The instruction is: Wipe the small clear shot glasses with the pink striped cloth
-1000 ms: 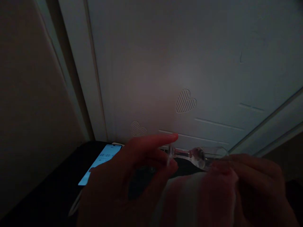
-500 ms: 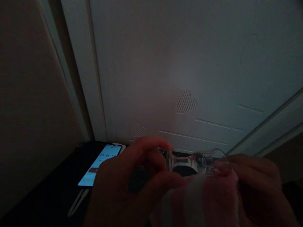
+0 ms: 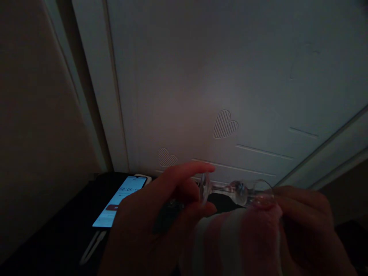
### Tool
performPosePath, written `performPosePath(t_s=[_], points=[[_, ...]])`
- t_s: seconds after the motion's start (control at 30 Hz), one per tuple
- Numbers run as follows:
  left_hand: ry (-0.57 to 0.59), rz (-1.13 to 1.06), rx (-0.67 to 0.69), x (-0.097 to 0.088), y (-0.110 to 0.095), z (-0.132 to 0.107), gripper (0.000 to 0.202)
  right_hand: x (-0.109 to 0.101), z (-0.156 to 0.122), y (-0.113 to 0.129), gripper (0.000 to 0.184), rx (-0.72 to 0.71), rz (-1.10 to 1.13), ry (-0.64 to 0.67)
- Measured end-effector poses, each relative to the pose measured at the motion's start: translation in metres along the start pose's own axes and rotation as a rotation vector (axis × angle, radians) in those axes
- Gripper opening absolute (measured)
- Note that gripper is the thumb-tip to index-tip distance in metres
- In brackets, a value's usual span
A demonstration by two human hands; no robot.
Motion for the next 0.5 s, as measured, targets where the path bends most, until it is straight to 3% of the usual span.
performPosePath(t_s=[0.07,0.13,0.23,0.37,0.47,0.5], points=[[0.032,0.011,-0.018,0.0,0.001,0.003,0.026,0.003,-0.003,-0.002,0.012,0.071,0.034,-0.003],[0.05,0.03,-0.038,0.0,0.003,0.005,0.018,0.004,-0.006,-0.003,0.01,0.153,0.056,-0.119],[0.05,0.028,-0.064,0.0,0.006,0.007,0.013,0.008,-0.006,0.0,0.009,0.183,0.059,-0.188],[0.039,0.015,-0.077,-0.001,0.01,0.006,0.02,0.008,0.0,0.002,0.011,0.133,0.073,-0.186],[0.043,0.046,-0.015,0.001,0.009,0.006,0.038,0.008,0.005,0.006,0.016,0.023,0.061,-0.114],[0.043,0.063,0.014,0.002,0.008,0.006,0.043,0.008,0.004,0.005,0.015,0.055,0.042,-0.117]])
Point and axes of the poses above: each hand's wrist, its own z-axis towards the middle knuckle, its own x-axis out of the palm, y = z × x, the point moved 5 cm from there along z, towards the middle knuckle, and after that the axes turned 15 degrees about -x, right-handed, at the moved point
